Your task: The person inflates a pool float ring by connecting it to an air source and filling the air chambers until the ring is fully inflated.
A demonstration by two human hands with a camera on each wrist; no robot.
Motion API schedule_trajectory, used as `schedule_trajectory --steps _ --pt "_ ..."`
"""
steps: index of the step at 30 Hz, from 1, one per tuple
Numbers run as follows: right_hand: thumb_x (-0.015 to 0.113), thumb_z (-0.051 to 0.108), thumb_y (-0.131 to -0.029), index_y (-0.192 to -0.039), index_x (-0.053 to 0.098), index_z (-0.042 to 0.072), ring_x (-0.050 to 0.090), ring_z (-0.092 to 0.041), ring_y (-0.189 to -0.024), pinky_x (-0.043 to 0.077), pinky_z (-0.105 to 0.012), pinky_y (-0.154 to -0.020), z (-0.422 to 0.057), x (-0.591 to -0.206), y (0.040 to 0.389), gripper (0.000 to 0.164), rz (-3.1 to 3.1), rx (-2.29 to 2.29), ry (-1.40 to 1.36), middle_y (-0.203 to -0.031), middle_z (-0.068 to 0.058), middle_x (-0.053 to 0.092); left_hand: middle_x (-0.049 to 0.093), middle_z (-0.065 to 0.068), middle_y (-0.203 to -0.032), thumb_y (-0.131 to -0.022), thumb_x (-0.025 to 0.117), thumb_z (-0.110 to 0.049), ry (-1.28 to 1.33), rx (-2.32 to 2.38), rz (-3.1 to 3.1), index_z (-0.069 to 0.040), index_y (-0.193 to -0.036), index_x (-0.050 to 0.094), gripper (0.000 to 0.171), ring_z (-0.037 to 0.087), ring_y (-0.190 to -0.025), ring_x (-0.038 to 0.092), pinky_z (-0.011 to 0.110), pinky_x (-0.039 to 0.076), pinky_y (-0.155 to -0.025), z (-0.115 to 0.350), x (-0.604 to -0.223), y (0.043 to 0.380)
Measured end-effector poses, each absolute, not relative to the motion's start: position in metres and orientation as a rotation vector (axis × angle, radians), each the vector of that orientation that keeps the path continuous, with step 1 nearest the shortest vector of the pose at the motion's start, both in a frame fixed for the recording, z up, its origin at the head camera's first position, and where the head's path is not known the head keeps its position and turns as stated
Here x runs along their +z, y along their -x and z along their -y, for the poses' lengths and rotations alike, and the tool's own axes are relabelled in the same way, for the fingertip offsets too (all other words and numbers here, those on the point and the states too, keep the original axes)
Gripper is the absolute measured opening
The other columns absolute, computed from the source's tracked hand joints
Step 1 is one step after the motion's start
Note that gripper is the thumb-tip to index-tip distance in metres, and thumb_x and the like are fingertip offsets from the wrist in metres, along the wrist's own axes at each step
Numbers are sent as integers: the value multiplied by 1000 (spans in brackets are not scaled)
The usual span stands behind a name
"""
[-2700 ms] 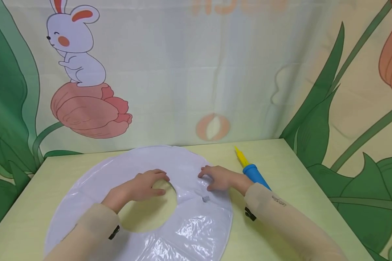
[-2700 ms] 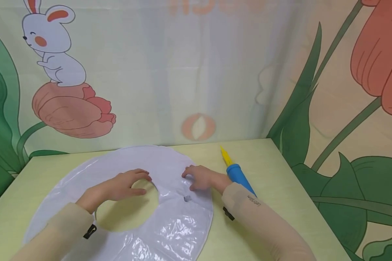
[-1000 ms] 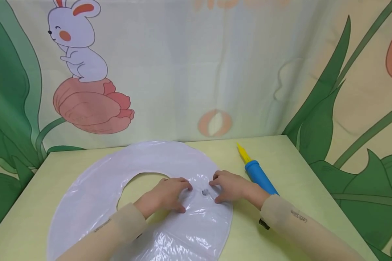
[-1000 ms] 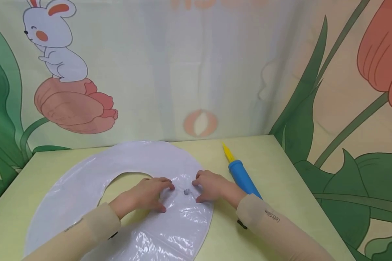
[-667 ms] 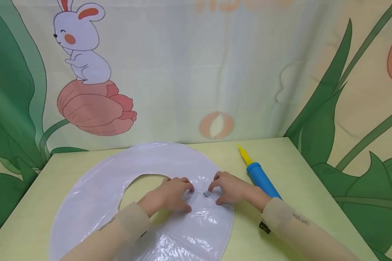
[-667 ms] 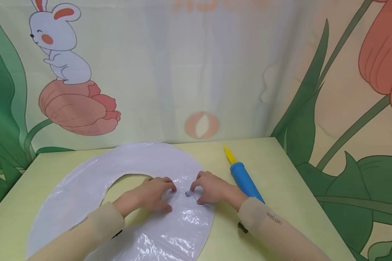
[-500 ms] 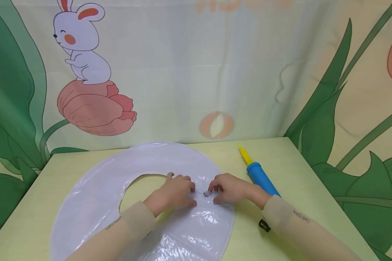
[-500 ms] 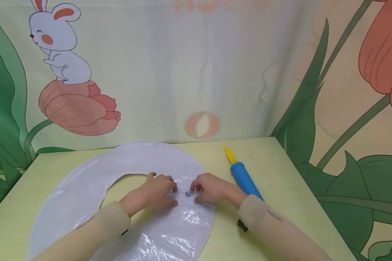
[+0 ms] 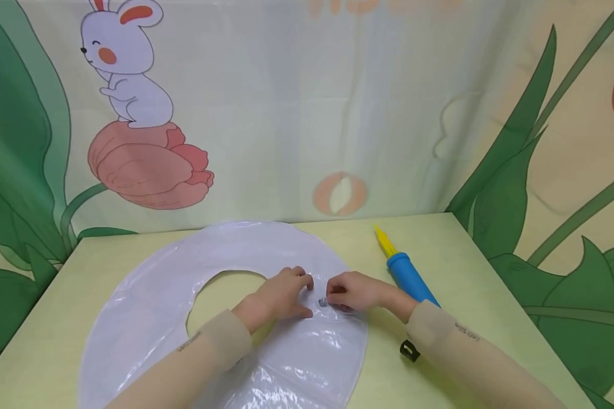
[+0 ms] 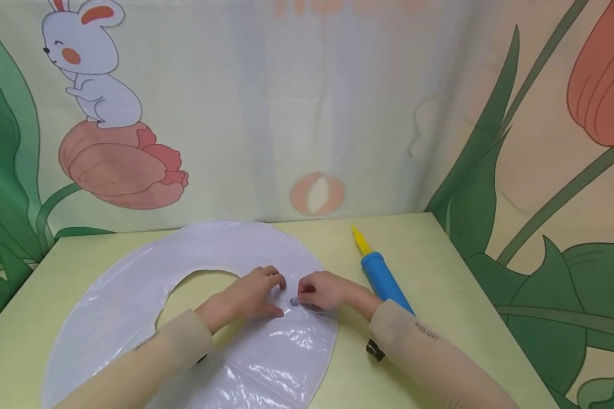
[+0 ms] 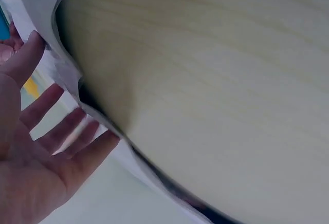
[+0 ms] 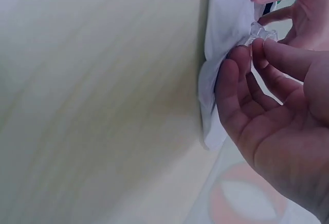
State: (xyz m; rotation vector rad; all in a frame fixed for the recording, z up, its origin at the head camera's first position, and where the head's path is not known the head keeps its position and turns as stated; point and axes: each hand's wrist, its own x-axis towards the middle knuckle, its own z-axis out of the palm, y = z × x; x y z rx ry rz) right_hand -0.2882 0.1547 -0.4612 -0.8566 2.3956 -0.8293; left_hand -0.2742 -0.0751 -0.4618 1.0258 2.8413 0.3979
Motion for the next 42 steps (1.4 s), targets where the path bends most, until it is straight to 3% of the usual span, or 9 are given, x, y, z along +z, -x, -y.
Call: schedule_trajectory --steps 4,9,13,18,27,37,42 --pt "59 13 -104 -90 65 6 51 -11 -63 43 -25 -63 -154 -455 286 16 -2399 -838 805 -71 -4 59 56 22 -138 -81 88 -27 -1009 487 -2778 -5 -123 65 53 41 -129 51 48 41 -108 77 -457 276" --pt "58 9 -102 -90 64 4 54 -14 -65 45 -25 -64 -157 -451 284 15 -2394 -869 778 -74 -6 62 47 28 -150 -84 86 -27 -937 472 -2726 -5 -143 57 69 48 -138 42 52 36 -112 76 -455 276" --pt "58 10 -102 -91 65 3 59 -19 -70 48 -26 -67 -158 -447 285 15 -2382 -871 751 -78 -7 65 37 28 -157 -88 82 -29 -877 444 -2690 -7 -147 55 69 54 -144 30 54 30 -115 73 -454 276" --pt "59 11 -102 -93 66 3 63 -22 -75 52 -29 -70 -160 -445 288 14 -2358 -883 735 -84 -7 67 28 26 -162 -92 79 -31 -832 397 -2658 -10 -152 49 71 52 -148 22 54 29 -116 71 -453 276" --pt "61 17 -101 -94 70 3 53 -13 -66 42 -26 -62 -155 -449 287 18 -2378 -945 700 -79 -5 62 21 21 -166 -93 76 -35 -750 300 -2613 -14 -158 42 76 48 -151 14 58 24 -117 68 -451 274" --pt "61 19 -102 -98 72 2 61 -24 -76 51 -31 -69 -150 -450 286 21 -2346 -1090 707 -88 -8 68 18 18 -168 -95 73 -40 -747 224 -2627 -16 -161 35 79 44 -153 13 55 23 -118 70 -451 272" --pt "60 19 -104 -103 71 3 63 -27 -87 55 -38 -77 -152 -455 285 20 -2277 -1140 689 -95 -11 69 17 11 -169 -94 71 -47 -708 159 -2630 -23 -162 32 82 38 -154 13 63 16 -118 72 -453 271"
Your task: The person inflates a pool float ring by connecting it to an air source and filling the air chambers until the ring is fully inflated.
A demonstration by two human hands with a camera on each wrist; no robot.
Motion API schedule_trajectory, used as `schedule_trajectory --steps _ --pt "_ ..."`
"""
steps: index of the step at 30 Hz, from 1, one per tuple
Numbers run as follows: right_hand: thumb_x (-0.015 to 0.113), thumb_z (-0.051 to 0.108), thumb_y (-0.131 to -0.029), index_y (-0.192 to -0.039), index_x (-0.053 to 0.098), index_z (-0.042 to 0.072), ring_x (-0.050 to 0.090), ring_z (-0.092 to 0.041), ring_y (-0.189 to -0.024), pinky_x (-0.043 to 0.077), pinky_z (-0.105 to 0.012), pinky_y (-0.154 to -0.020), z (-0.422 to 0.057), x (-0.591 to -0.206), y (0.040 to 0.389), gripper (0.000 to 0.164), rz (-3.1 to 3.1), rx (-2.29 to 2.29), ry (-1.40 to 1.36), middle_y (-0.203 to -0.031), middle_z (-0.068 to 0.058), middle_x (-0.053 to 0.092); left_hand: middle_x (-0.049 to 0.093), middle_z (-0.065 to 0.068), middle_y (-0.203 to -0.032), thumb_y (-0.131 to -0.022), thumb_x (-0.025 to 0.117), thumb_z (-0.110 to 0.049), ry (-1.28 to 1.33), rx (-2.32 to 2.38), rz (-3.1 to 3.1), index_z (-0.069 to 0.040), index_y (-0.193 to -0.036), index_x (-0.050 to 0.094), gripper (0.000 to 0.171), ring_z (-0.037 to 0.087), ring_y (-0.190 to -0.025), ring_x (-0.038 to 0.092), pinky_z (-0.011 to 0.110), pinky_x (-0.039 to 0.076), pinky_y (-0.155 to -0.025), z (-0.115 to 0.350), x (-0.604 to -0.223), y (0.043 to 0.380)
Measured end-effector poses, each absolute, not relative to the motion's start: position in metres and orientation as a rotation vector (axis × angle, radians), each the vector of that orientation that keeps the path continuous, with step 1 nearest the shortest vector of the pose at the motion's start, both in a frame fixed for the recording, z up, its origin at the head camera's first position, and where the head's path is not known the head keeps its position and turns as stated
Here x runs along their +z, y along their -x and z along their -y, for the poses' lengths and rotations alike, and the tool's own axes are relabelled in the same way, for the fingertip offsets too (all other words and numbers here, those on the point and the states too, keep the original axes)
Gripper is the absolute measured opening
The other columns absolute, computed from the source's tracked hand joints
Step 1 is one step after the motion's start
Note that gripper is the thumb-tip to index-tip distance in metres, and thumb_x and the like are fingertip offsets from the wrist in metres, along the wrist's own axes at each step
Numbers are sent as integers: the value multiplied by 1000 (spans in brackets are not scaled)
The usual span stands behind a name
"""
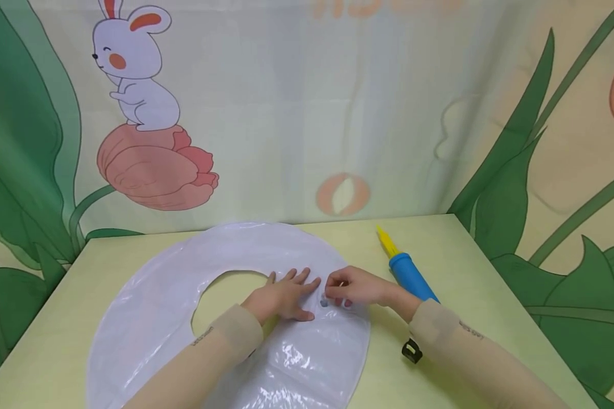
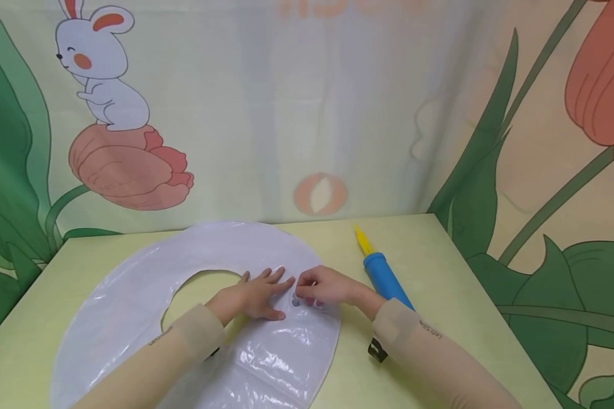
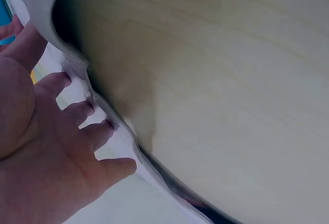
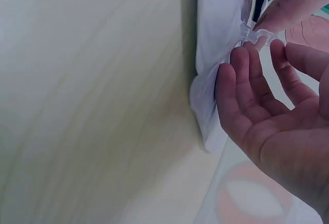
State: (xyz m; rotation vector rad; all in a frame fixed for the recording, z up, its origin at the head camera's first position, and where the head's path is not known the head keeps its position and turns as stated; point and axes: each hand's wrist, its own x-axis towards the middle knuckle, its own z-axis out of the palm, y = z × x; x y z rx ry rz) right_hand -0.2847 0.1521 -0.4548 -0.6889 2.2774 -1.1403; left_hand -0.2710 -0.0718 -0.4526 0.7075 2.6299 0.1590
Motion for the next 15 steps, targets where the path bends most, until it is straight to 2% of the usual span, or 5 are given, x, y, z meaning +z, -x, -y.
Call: schedule_trajectory --steps 7,15 --pt "60 18 -104 -107 69 1 64 -28 -91 56 -39 -80 -155 -456 283 20 -2257 -1173 671 -99 -12 68 13 9 -170 -93 71 -50 -706 145 -2627 -25 -163 29 85 36 -155 10 64 14 -117 73 -456 276" --pt "60 17 -103 -106 69 1 64 -26 -88 55 -37 -77 -160 -457 283 18 -2291 -1118 683 -97 -10 68 13 12 -170 -93 72 -49 -750 222 -2615 -23 -163 31 85 39 -154 11 68 16 -115 76 -457 274"
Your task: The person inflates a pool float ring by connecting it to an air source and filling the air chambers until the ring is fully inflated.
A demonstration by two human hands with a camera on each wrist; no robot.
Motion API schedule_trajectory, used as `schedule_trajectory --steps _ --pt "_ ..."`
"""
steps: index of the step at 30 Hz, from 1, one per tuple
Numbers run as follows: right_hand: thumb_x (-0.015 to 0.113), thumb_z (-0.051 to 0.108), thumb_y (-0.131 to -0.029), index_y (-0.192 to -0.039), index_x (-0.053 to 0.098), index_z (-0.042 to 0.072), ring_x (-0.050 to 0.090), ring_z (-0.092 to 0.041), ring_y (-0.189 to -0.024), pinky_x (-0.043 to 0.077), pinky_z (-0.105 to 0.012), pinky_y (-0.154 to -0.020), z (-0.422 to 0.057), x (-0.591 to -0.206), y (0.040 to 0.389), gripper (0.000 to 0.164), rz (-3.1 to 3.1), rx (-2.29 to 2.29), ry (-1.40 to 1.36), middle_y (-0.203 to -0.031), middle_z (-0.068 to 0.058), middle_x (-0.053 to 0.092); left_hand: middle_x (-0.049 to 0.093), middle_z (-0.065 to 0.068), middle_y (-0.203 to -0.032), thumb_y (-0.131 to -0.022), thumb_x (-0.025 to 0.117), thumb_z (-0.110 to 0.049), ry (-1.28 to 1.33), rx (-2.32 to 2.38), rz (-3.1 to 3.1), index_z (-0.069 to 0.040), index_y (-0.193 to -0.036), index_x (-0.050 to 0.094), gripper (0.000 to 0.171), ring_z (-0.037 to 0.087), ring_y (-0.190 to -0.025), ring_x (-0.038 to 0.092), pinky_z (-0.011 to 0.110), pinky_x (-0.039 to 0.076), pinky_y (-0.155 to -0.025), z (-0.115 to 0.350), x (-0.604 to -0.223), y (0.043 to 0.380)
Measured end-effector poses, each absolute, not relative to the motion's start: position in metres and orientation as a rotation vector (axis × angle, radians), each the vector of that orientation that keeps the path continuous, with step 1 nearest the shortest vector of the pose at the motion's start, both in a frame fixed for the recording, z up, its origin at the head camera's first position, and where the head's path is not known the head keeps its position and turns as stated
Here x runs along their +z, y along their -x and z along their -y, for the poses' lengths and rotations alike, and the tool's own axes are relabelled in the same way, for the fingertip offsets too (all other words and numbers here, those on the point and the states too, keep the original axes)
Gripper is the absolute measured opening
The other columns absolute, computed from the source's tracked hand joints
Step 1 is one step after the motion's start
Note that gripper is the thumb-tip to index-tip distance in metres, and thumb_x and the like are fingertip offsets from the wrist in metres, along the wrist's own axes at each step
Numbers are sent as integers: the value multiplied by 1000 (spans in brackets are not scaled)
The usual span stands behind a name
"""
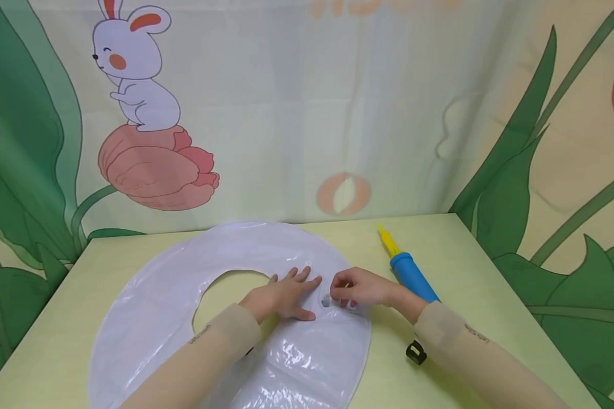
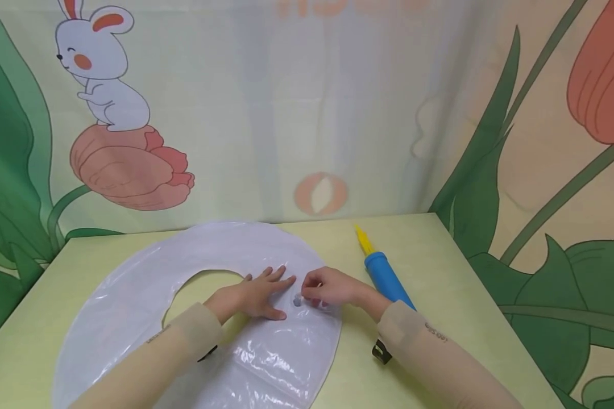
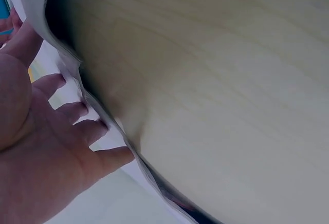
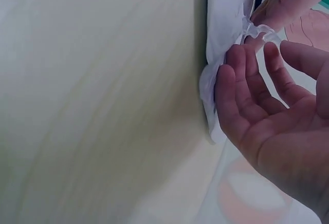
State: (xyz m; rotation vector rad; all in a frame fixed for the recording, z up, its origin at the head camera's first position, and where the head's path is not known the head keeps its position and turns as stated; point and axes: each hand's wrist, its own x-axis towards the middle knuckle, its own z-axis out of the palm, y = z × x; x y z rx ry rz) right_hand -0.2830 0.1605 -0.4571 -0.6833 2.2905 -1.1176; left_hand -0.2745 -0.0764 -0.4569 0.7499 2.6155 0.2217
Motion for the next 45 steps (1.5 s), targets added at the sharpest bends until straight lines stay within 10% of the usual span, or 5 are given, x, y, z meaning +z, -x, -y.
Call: schedule_trajectory --steps 15,30,35,45 --pt "65 17 -101 -96 69 9 57 -15 -75 50 -31 -72 -179 -432 274 11 -2629 -807 768 -87 1 65 61 10 -130 -88 81 -24 -982 487 -2671 -15 -131 67 46 31 -121 57 57 44 -96 73 -449 276" --pt "64 24 -100 -99 67 5 52 -18 -61 44 -34 -61 -218 -411 274 20 -2969 -637 453 -74 -2 60 72 4 -110 -94 72 -8 -1303 802 -2413 -8 -118 74 24 21 -100 66 44 51 -92 65 -439 283" --pt "62 31 -100 -119 61 -2 58 -28 -79 49 -44 -70 -227 -412 273 38 -3045 -514 299 -99 -15 61 71 -11 -88 -95 74 -16 -1293 791 -2451 -14 -95 76 2 10 -85 65 33 52 -81 63 -441 283" --pt "64 36 -100 -147 36 -10 45 -53 -120 48 -63 -87 -244 -430 283 72 -2992 -473 114 -142 -40 36 65 -12 -70 -89 81 -19 -1120 750 -2574 -19 -79 71 14 6 -68 59 28 49 -70 62 -437 280"
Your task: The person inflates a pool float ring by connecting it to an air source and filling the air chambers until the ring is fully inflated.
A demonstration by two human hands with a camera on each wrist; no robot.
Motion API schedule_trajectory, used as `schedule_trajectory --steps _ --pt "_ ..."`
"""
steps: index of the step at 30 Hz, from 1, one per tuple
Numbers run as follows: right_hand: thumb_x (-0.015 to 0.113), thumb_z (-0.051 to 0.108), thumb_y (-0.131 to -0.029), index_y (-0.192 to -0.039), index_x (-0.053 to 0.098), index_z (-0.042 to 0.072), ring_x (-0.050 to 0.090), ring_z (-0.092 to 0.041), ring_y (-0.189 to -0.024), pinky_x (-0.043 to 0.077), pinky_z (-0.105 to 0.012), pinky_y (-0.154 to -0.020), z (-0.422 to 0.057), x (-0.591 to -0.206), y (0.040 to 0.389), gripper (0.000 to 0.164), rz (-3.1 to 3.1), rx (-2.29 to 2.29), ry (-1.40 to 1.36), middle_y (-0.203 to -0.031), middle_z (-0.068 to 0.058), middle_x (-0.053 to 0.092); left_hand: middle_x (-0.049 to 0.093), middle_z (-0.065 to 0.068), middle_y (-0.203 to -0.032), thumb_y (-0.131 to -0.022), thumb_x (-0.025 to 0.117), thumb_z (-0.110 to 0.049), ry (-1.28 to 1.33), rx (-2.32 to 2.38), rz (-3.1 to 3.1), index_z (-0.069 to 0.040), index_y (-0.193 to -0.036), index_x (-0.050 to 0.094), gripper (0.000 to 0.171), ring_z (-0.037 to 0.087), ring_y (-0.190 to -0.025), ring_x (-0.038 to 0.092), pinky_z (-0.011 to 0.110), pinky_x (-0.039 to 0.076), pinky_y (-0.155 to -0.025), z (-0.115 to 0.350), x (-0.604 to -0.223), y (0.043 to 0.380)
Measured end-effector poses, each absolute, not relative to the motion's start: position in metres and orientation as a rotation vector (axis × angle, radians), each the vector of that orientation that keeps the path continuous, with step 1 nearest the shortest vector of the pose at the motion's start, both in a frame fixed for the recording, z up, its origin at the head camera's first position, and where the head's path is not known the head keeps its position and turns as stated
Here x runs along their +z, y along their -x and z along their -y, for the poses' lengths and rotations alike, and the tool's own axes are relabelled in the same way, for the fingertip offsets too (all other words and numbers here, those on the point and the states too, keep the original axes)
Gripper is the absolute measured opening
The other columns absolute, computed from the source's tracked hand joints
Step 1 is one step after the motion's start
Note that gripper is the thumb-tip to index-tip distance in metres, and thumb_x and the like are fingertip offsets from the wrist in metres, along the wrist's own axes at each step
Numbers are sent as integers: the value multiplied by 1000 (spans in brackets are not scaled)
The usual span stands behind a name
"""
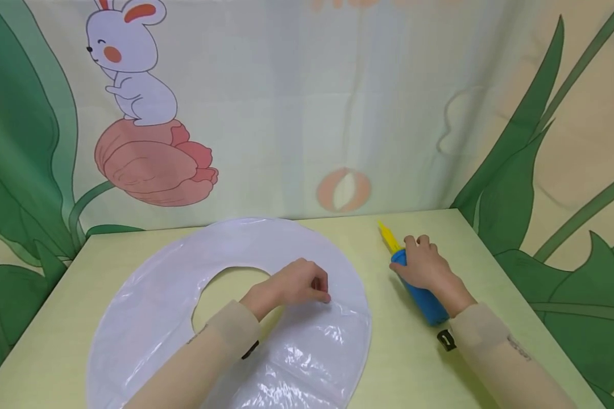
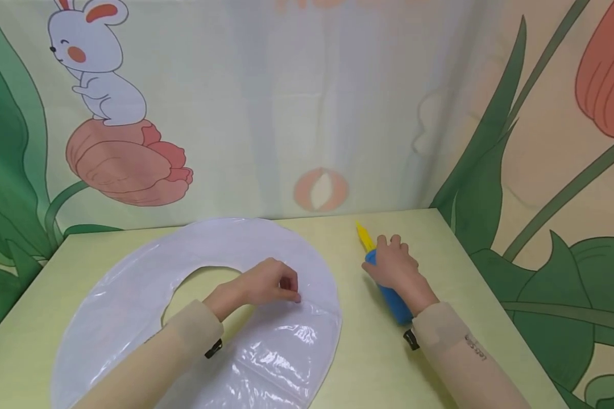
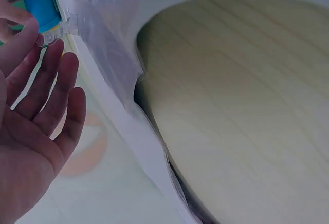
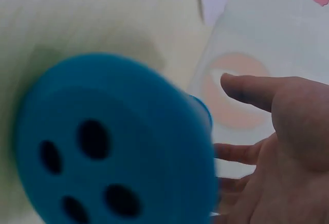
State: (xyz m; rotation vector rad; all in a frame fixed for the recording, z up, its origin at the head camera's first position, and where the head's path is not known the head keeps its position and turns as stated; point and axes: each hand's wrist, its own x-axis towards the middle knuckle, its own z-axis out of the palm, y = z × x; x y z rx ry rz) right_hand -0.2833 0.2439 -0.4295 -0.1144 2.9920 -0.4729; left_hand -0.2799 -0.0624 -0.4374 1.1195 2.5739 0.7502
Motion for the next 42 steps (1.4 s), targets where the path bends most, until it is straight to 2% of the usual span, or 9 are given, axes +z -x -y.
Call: schedule_trajectory --steps 6,13,19,22,25,28,34,42 --pt "65 38 -98 -148 34 -10 55 -47 -109 51 -60 -86 -250 -436 285 75 -2931 -470 111 -133 -38 46 65 -11 -68 -87 84 -20 -1079 754 -2595 -16 -77 71 16 6 -66 58 27 49 -68 66 -438 281" --pt "77 44 -89 -156 23 -3 56 -46 -101 52 -61 -79 -252 -434 282 98 -2830 -443 35 -133 -37 46 63 -7 -73 -83 86 -14 -1051 772 -2614 -8 -91 67 21 7 -69 57 27 48 -72 70 -444 282" --pt "80 43 -86 -159 17 -3 57 -45 -99 52 -59 -77 -254 -432 280 106 -2793 -437 0 -133 -37 50 69 -6 -76 -88 82 -16 -1043 761 -2571 -10 -89 76 8 6 -70 61 26 50 -72 73 -446 282" --pt "80 41 -86 -154 20 -8 59 -45 -97 52 -59 -77 -255 -433 280 103 -2800 -442 -3 -128 -37 53 71 -6 -77 -91 79 -15 -1047 748 -2547 -11 -88 78 5 3 -70 61 25 51 -72 75 -447 282" --pt "79 38 -87 -144 30 -13 61 -42 -91 53 -58 -74 -257 -435 281 91 -2826 -463 27 -117 -34 58 71 -6 -79 -92 78 -13 -1068 740 -2542 -10 -89 78 4 3 -71 61 24 51 -72 77 -450 282" --pt "77 35 -88 -137 39 -12 63 -39 -87 53 -56 -71 -258 -436 283 78 -2866 -498 90 -111 -29 61 70 -6 -79 -93 77 -12 -1081 725 -2554 -10 -89 77 4 4 -72 60 24 50 -73 79 -453 283" --pt "72 32 -93 -143 43 -8 64 -39 -94 53 -58 -79 -259 -438 286 71 -2909 -602 205 -122 -29 62 68 -6 -80 -95 74 -11 -1042 732 -2554 -11 -90 74 5 8 -74 60 27 51 -74 86 -455 281" --pt "66 24 -100 -148 35 -11 60 -43 -109 49 -61 -91 -256 -442 283 67 -2897 -772 399 -135 -33 54 69 -4 -80 -95 72 -10 -1060 753 -2543 -9 -89 73 6 8 -74 59 28 50 -75 96 -454 281"
